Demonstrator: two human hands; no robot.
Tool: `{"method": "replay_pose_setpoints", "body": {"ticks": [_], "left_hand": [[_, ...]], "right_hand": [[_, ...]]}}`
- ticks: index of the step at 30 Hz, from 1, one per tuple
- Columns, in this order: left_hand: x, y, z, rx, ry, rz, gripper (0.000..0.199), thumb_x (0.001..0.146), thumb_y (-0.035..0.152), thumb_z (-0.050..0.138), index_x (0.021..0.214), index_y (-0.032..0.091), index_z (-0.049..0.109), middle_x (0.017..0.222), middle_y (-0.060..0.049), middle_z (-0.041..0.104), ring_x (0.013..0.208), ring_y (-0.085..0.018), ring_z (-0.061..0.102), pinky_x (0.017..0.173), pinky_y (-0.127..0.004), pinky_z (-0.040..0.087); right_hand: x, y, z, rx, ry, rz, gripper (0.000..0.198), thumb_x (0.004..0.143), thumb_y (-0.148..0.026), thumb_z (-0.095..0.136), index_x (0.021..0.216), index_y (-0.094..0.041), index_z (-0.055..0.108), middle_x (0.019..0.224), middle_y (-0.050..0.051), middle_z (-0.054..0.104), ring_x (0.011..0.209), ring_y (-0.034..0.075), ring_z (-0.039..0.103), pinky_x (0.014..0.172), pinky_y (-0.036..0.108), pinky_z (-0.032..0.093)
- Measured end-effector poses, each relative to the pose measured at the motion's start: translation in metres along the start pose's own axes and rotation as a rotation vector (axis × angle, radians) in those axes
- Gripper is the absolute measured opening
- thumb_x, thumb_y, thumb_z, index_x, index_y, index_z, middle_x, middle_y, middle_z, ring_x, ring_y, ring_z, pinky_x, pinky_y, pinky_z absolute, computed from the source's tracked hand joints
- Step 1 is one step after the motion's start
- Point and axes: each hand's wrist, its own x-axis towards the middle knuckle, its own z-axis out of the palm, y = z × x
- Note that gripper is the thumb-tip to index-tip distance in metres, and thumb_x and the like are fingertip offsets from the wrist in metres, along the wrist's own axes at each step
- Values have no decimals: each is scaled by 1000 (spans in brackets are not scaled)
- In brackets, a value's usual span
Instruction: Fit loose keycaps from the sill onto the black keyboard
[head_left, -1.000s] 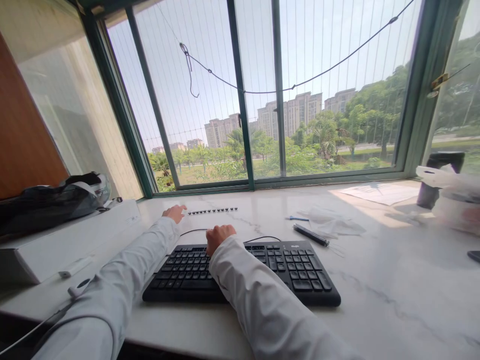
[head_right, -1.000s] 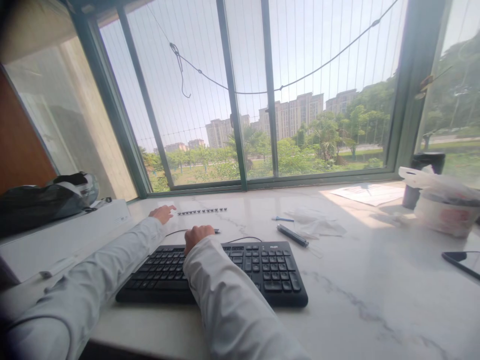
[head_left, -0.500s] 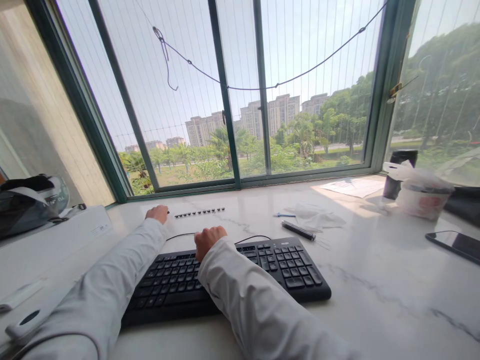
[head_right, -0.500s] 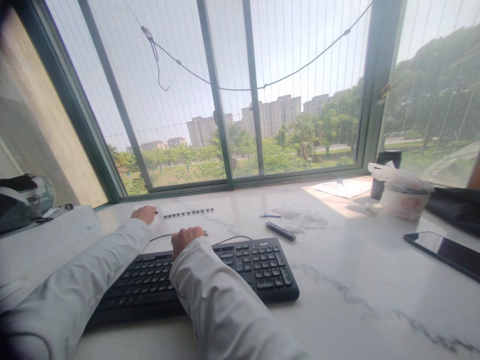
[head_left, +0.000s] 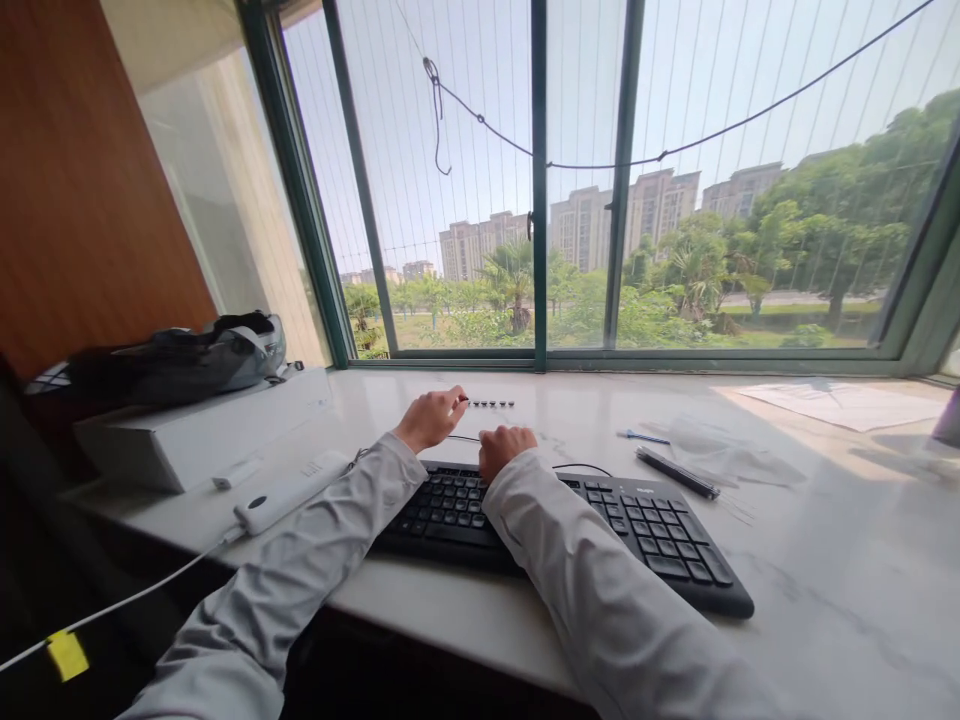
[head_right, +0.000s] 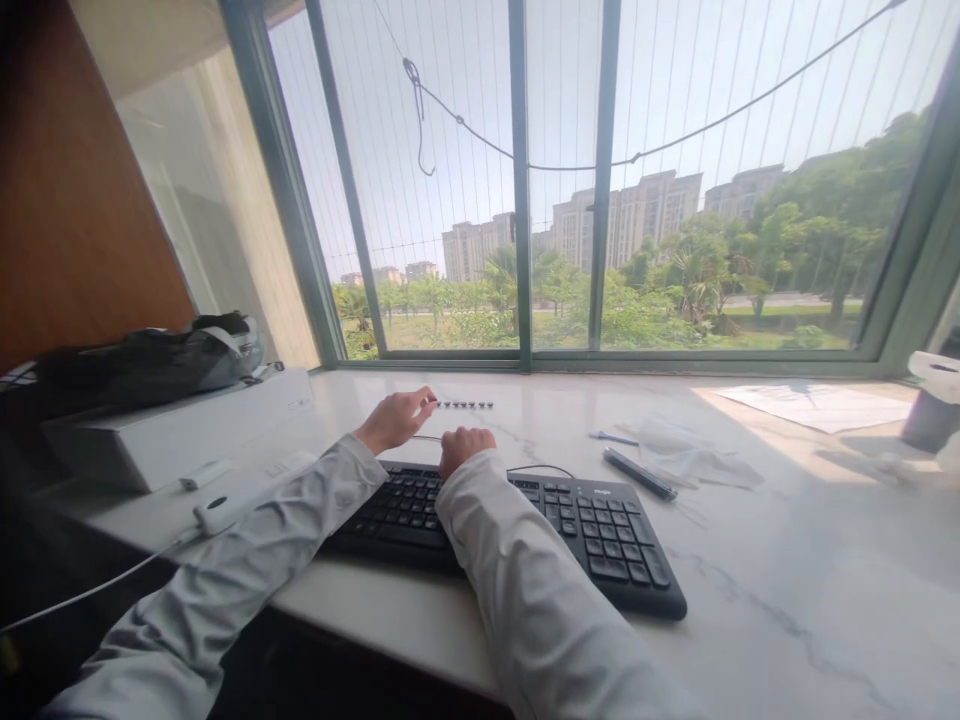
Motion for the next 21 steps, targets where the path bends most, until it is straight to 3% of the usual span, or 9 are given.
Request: {"method": "replay_pose_setpoints", "body": {"ticks": [4, 9, 14, 21], "left_hand": [[-13, -1, 5, -61, -8, 113, 27, 91, 42, 47, 100, 22, 62, 95, -3, 70, 84, -20, 64, 69, -27, 43], [-15, -15, 2, -81, -9, 225, 27, 89, 46, 52, 100, 26, 66, 96, 1, 71, 87, -18, 65, 71, -25, 42], [-16, -23, 1, -115, -78, 374, 20, 89, 39, 56, 100, 27, 68, 97, 3, 72, 88, -15, 65, 72, -22, 41], [-15, -27, 1, -186, -124, 423, 16, 86, 37, 61, 97, 29, 69, 91, 6, 73, 87, -13, 66, 73, -20, 40]], "right_hand": [[3, 3, 7, -12, 109, 64, 32, 84, -23, 43, 105, -19, 67, 94, 15, 71, 88, 28, 67, 70, 37, 47], [2, -1, 9, -29, 187, 36, 36, 91, -36, 37, 120, -26, 56, 90, 12, 72, 83, 29, 68, 68, 38, 45], [1, -3, 7, -38, 167, 39, 35, 94, -42, 37, 121, -28, 52, 90, 11, 72, 85, 28, 68, 69, 36, 44], [3, -1, 9, -64, 135, 19, 35, 95, -44, 36, 121, -29, 55, 92, 10, 72, 85, 26, 69, 67, 33, 44]]}}
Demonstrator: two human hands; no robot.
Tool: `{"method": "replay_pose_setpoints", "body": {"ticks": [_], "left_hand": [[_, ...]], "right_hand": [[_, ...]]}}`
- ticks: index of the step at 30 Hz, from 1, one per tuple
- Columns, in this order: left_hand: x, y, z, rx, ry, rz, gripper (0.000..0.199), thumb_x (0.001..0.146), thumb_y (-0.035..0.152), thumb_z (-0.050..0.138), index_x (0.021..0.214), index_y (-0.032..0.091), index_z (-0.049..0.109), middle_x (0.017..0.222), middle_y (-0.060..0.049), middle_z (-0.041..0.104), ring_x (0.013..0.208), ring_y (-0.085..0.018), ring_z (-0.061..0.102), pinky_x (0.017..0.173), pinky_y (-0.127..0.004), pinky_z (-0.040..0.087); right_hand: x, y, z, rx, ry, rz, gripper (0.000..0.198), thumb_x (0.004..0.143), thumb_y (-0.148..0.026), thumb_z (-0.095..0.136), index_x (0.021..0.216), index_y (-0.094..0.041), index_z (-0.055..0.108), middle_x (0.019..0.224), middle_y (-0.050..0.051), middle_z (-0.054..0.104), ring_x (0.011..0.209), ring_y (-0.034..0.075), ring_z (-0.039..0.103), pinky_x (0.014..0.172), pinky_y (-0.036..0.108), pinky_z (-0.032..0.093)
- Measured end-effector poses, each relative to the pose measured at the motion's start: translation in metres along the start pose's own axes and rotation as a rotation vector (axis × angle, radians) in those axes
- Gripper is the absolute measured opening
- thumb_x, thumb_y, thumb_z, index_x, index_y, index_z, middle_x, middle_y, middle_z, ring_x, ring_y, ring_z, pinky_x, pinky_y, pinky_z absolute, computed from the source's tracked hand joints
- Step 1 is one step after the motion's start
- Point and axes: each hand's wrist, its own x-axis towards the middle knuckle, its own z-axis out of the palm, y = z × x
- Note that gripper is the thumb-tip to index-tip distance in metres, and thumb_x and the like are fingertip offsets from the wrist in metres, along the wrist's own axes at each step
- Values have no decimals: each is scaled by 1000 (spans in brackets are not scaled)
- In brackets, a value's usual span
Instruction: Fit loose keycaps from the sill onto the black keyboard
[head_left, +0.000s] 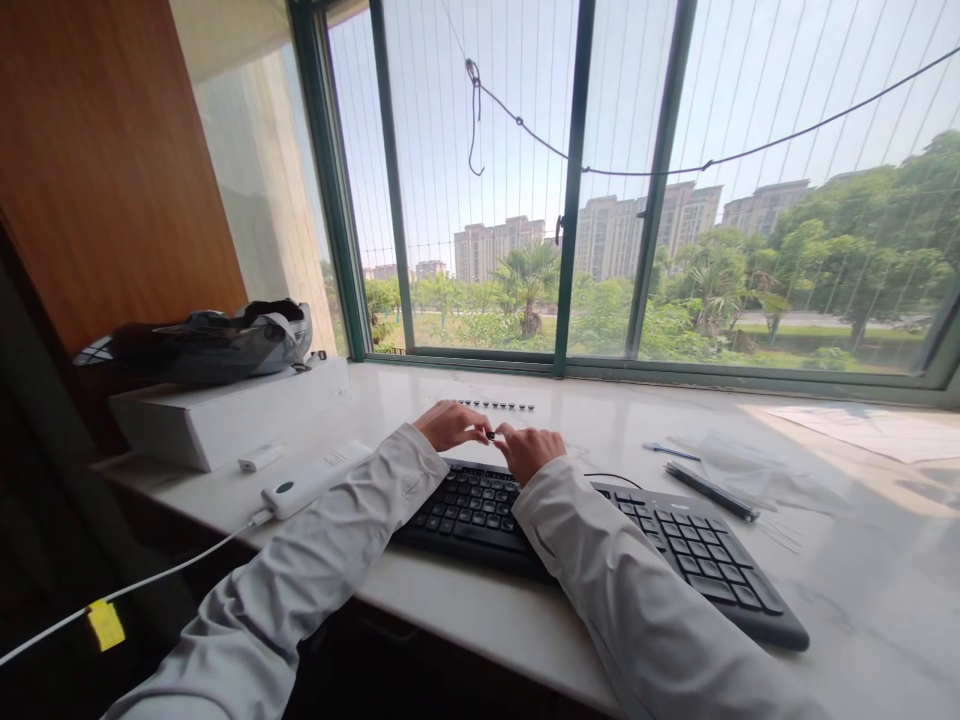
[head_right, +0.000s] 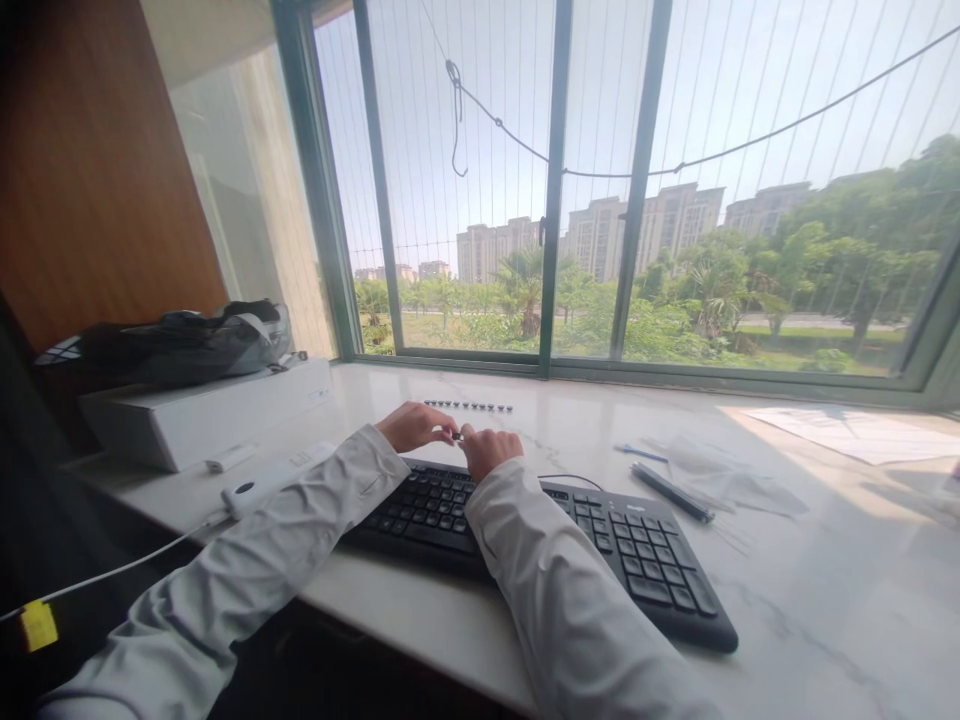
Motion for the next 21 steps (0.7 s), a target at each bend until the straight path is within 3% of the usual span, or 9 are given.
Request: {"method": "replay_pose_setpoints", "body": {"ticks": [11, 21], "left_hand": [[1, 2, 5, -36, -20, 58, 14, 86, 33, 61, 92, 28, 72, 87, 5, 74, 83, -11, 67, 70, -17, 40], [0, 4, 3, -14, -6, 62, 14, 86, 34, 62, 94, 28, 72, 89, 6, 74, 84, -10, 67, 69, -17, 39]], "right_hand": [[1, -3, 4, 6, -14, 11, 33, 95, -43, 37, 110, -27, 62, 90, 10, 72, 86, 26, 69, 68, 32, 44], [3, -3, 6, 17, -35, 9, 30, 94, -39, 40, 113, -25, 58, 92, 11, 72, 87, 26, 68, 68, 33, 45]]}}
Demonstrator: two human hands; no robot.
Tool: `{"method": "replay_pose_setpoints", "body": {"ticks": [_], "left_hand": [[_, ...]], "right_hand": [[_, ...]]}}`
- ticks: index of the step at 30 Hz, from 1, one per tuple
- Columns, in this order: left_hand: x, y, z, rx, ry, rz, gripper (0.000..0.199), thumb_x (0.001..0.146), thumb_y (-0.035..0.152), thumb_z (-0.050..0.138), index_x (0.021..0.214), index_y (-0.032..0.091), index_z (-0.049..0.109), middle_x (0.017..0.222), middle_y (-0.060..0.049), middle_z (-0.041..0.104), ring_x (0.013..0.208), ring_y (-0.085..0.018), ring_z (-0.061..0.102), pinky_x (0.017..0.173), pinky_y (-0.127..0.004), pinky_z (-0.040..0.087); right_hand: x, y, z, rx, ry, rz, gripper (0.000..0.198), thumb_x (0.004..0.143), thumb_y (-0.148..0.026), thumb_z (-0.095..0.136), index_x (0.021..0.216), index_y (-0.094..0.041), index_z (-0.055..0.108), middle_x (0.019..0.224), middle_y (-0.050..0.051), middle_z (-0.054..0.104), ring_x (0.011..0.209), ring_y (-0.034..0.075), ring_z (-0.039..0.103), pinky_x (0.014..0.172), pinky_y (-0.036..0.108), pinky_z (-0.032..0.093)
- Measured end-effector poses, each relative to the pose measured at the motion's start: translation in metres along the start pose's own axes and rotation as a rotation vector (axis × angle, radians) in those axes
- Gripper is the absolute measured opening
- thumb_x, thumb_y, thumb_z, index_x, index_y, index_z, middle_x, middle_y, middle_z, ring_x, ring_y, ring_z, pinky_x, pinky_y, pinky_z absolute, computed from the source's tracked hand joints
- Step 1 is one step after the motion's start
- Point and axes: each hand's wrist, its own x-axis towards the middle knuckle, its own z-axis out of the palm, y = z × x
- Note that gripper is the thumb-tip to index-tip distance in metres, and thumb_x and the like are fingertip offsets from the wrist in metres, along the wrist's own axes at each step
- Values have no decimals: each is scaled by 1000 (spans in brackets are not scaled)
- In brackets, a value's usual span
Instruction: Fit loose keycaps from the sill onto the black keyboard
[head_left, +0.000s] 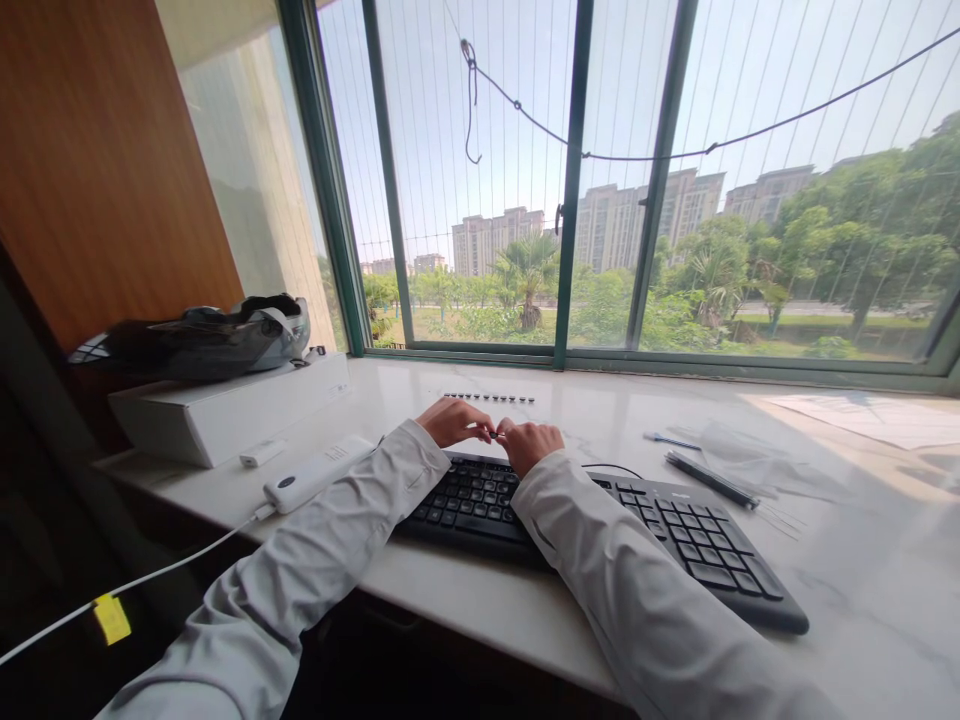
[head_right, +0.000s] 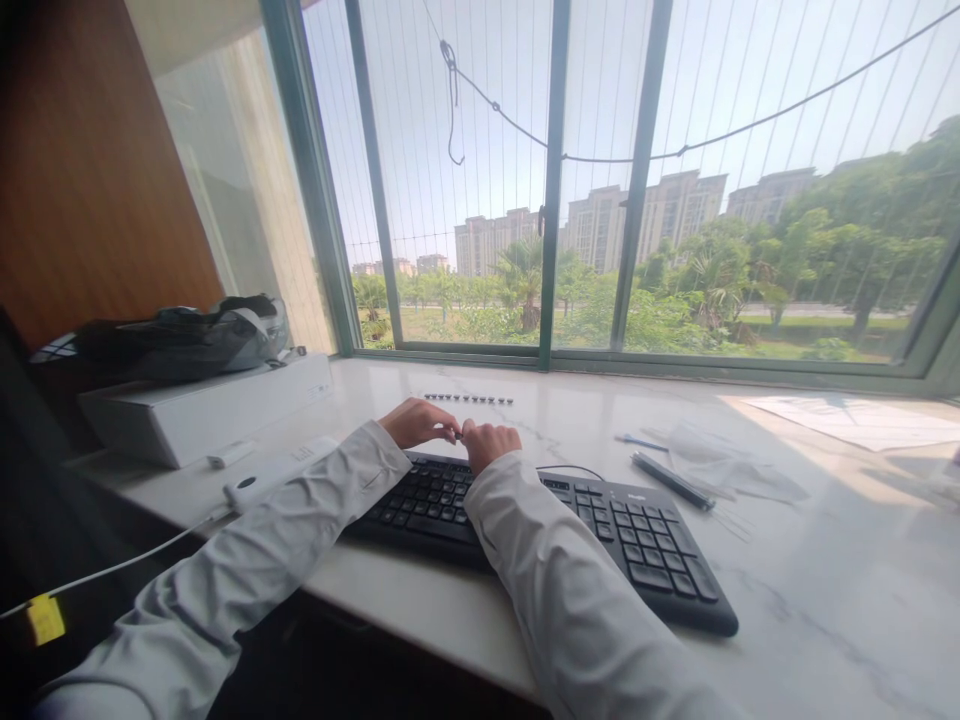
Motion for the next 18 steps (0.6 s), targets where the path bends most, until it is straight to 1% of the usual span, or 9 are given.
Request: {"method": "replay_pose_setpoints", "body": {"ticks": [4, 9, 14, 18], "left_hand": [[-1, -2, 1, -4, 12, -1, 14, 86, 34, 62, 94, 29, 71, 90, 6, 74, 84, -10, 67, 72, -17, 39], [-2, -1, 0, -12, 36, -20, 21, 85, 44, 61, 96, 29, 70, 88, 5, 73, 84, -11, 66, 72, -18, 40], [-2, 1, -4, -21, 39, -24, 25, 84, 47, 60, 96, 27, 69, 88, 4, 73, 83, -12, 66, 74, -20, 40], [-2, 4, -9, -31, 20, -30, 22, 84, 45, 62, 94, 27, 71, 89, 4, 72, 77, -11, 63, 68, -19, 38]], "right_hand": [[1, -1, 1, 14, -2, -2, 29, 95, -37, 39, 112, -23, 57, 91, 11, 71, 87, 26, 68, 69, 34, 46], [-1, -2, 0, 25, -7, 10, 30, 95, -36, 37, 113, -22, 56, 93, 12, 71, 88, 26, 68, 70, 34, 46], [-3, -3, -4, -4, -17, 15, 31, 96, -36, 34, 114, -21, 55, 93, 14, 71, 89, 25, 68, 70, 34, 46], [-2, -3, -1, 1, -15, 9, 31, 95, -36, 36, 114, -21, 56, 94, 13, 71, 89, 25, 68, 71, 33, 46]]}}
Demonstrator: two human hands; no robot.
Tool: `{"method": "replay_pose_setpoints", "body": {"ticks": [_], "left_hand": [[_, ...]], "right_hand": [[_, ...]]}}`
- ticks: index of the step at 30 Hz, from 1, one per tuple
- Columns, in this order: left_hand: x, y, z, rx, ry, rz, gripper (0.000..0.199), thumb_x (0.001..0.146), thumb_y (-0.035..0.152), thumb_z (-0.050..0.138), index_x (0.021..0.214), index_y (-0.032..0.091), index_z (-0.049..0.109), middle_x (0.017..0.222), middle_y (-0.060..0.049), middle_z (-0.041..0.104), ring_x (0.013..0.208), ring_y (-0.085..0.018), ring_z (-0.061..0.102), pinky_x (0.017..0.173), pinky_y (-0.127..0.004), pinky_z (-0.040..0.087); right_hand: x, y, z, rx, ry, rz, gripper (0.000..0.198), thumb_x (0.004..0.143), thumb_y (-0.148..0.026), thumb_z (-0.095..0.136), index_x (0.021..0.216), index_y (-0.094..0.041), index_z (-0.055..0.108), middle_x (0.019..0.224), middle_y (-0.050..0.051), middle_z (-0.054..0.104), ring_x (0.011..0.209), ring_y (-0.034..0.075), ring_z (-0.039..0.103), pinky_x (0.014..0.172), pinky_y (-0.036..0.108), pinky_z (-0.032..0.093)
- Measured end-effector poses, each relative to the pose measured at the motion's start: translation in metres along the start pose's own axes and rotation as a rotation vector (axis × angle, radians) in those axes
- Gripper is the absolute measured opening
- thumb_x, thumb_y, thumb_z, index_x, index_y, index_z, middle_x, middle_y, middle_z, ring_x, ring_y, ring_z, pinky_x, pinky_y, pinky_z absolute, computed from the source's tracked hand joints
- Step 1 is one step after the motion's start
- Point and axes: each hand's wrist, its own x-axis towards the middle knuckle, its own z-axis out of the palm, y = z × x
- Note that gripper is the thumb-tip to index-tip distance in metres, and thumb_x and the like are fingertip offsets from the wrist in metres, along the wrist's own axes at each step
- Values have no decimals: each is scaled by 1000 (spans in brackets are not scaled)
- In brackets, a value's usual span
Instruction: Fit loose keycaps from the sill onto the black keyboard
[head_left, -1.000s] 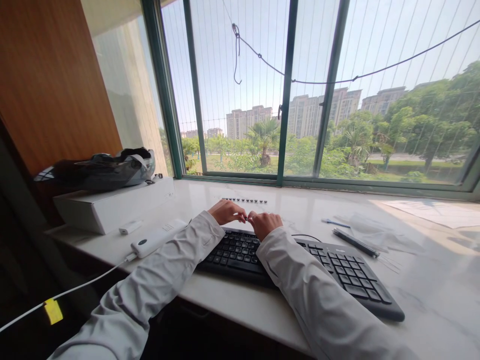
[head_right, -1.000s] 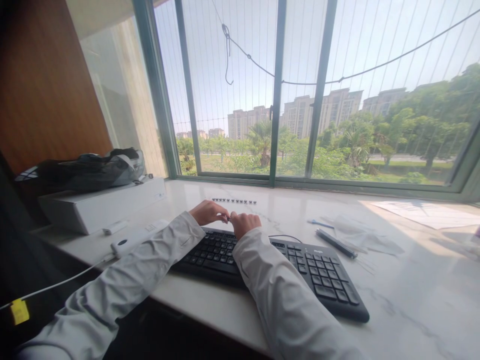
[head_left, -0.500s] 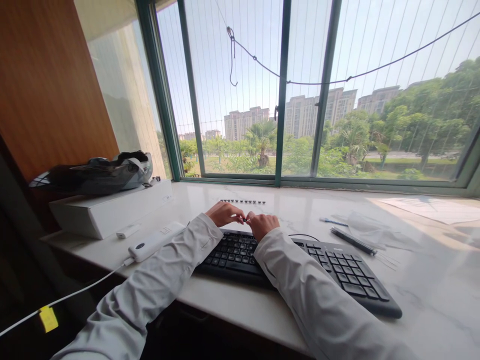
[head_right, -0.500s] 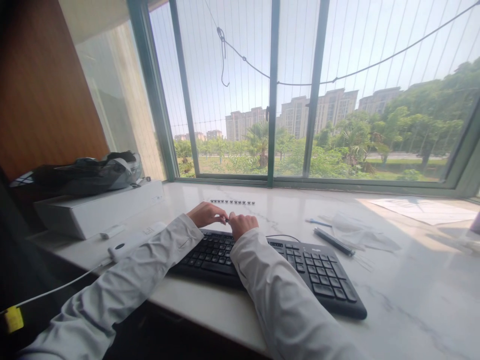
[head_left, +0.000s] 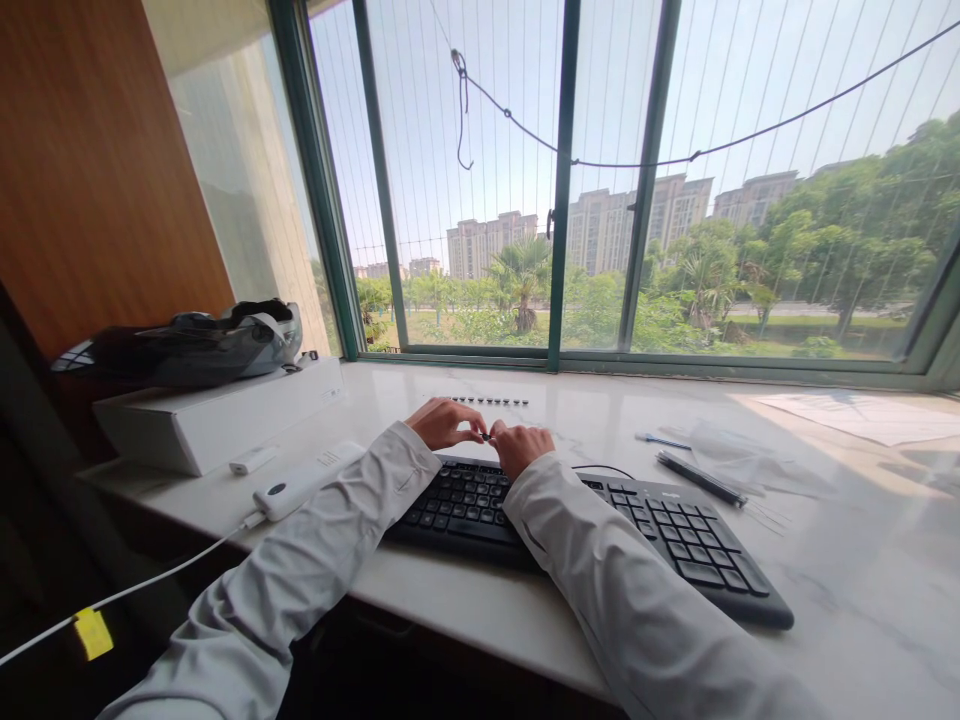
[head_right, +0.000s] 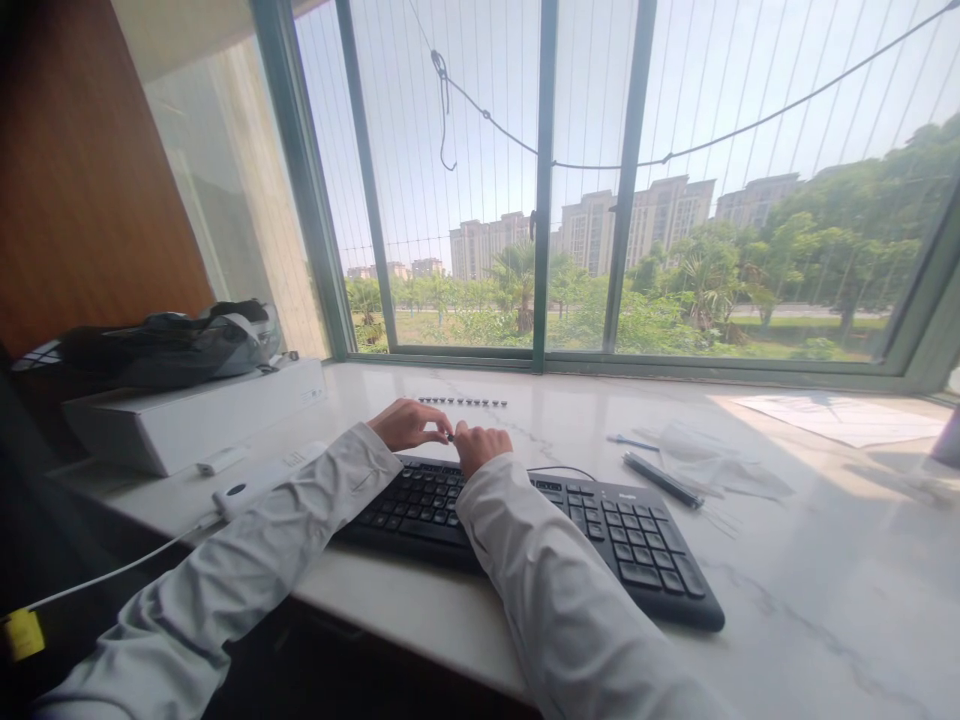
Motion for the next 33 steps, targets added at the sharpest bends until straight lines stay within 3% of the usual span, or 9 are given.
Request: {"method": "replay_pose_setpoints", "body": {"ticks": [6, 11, 16, 27, 33], "left_hand": [[-2, -5, -9, -147, -107, -36, 25, 79, 44, 66, 90, 23, 75, 83, 1, 72, 57, -7, 50, 58, -19, 35], [-5, -13, -15, -372, -273, -49, 30, 77, 44, 68, 88, 17, 76, 77, -3, 72, 57, -7, 48, 51, -19, 32], [-7, -18, -15, -440, -379, -67, 33, 77, 45, 68, 88, 16, 77, 75, -4, 71, 54, -6, 45, 50, -19, 31], [-10, -26, -8, -465, -437, -120, 30, 67, 44, 76, 80, 17, 76, 68, 0, 69, 49, -4, 41, 50, -19, 31], [-11, -26, -9, -495, -417, -104, 33, 69, 48, 74, 80, 16, 77, 65, -1, 68, 49, -5, 40, 48, -20, 29]], "right_hand": [[2, -1, 5, 18, 15, -73, 32, 95, -40, 38, 116, -27, 59, 94, 10, 71, 88, 24, 68, 72, 33, 46], [1, -7, 2, -3, 5, -159, 32, 96, -37, 36, 110, -30, 64, 92, 9, 72, 86, 23, 68, 70, 33, 46], [-2, -10, -2, -16, 1, -202, 32, 95, -36, 37, 106, -30, 66, 91, 9, 73, 86, 26, 68, 69, 35, 47], [-3, -12, -1, -11, -24, -271, 31, 93, -44, 43, 112, -38, 66, 96, 6, 73, 88, 25, 68, 71, 34, 46], [-5, -10, -3, 8, -37, -273, 33, 94, -42, 41, 115, -39, 66, 99, 7, 72, 90, 25, 67, 73, 35, 46]]}}
